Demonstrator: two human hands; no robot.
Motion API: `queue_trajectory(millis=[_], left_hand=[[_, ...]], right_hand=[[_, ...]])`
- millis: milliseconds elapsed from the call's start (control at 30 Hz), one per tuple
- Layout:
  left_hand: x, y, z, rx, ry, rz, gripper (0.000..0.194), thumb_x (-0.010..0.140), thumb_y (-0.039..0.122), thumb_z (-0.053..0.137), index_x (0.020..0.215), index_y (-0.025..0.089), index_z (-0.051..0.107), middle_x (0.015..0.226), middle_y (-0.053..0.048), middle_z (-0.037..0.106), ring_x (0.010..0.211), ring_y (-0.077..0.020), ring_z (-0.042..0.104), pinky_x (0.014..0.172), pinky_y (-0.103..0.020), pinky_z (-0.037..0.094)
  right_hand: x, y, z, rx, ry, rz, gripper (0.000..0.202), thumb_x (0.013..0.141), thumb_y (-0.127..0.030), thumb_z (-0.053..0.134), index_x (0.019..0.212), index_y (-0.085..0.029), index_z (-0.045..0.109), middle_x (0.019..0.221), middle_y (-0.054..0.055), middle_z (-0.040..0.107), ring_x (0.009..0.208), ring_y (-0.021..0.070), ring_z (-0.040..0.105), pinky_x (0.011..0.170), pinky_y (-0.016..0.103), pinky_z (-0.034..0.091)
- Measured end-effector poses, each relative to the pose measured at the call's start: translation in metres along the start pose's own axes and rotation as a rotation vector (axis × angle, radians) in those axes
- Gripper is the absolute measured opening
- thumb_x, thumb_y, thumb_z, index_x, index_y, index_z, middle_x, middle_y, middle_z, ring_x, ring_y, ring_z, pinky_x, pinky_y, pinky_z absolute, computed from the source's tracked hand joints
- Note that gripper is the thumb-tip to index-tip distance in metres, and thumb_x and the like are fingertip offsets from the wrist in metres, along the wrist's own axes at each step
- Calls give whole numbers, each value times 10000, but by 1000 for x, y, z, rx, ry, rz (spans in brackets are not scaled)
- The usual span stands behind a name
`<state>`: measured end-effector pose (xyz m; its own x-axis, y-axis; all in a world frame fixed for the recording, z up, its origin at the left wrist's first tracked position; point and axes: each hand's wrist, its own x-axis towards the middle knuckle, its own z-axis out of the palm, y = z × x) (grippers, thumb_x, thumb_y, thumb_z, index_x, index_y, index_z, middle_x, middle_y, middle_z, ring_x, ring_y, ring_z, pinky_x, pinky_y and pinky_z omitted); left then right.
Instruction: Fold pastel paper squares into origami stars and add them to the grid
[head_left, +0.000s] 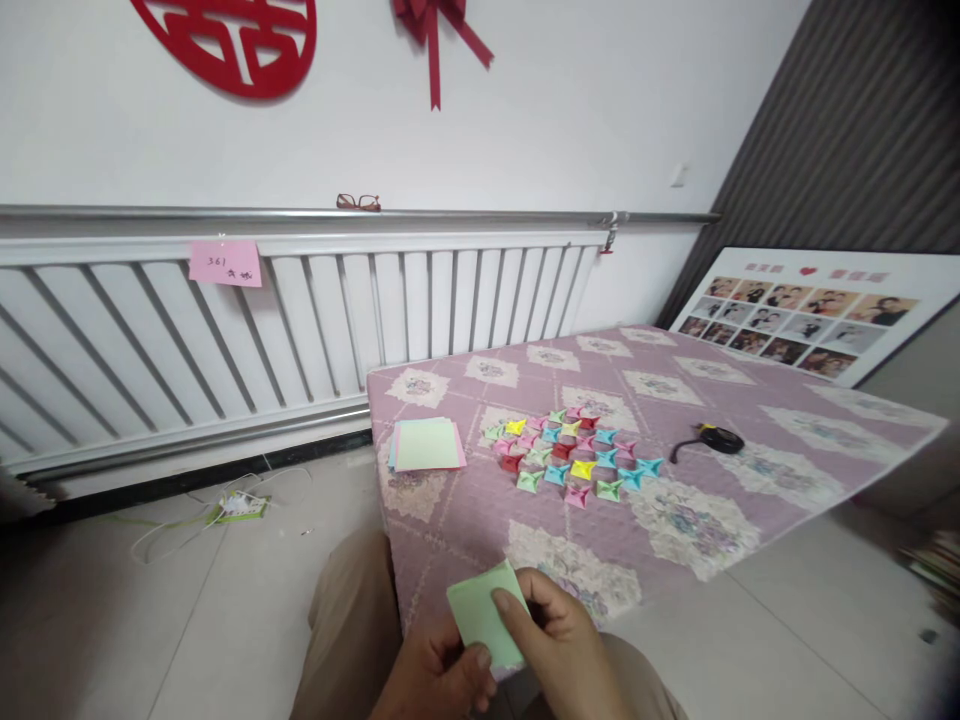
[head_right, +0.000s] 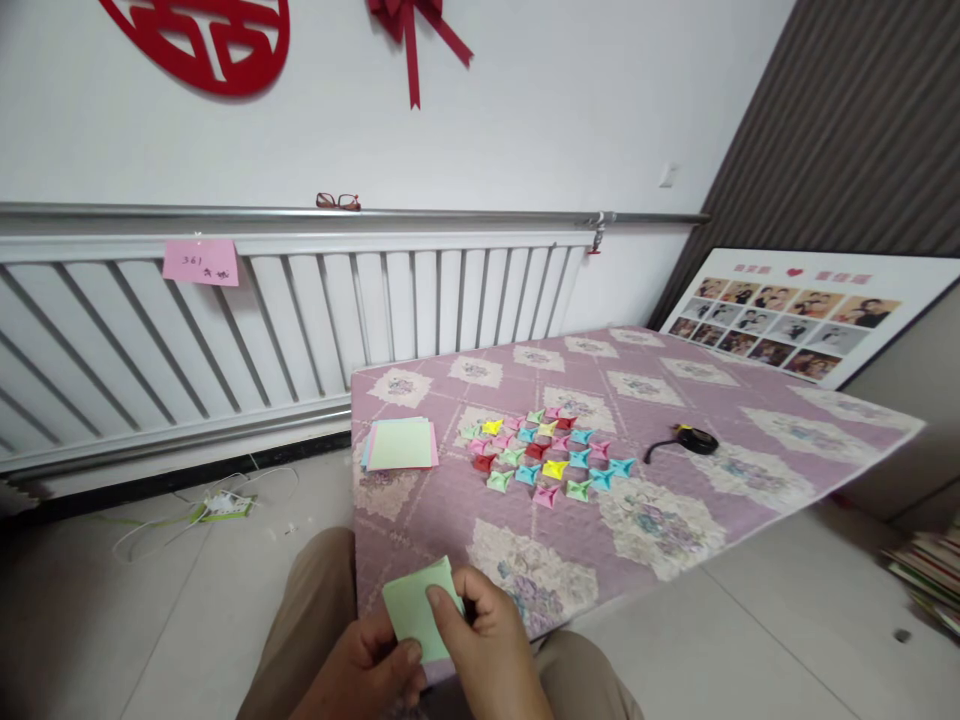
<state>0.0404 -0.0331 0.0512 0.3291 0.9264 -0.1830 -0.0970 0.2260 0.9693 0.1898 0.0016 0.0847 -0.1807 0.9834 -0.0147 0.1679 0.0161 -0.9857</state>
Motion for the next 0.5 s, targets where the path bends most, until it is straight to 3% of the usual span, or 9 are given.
queue_trajectory(millis=[133, 500], left_hand=[[2, -8, 0, 32, 27, 55, 533, 748, 657, 561, 782, 127, 594, 584, -1, 528, 494, -96, 451, 501, -230, 330], [2, -14, 1, 12, 73, 22, 433, 740, 565, 597, 794, 136, 589, 589, -2, 544, 490, -104, 467, 509, -240, 347]], right_hand=[[1, 3, 2, 17, 26, 11, 447, 747, -637, 554, 646, -203, 519, 562, -36, 505, 529, 119, 453, 501, 224, 376], [1, 10, 5, 66, 28, 9, 412, 783, -592, 550, 652, -208, 478, 559, -48, 475, 524, 108, 427, 498, 217, 361]])
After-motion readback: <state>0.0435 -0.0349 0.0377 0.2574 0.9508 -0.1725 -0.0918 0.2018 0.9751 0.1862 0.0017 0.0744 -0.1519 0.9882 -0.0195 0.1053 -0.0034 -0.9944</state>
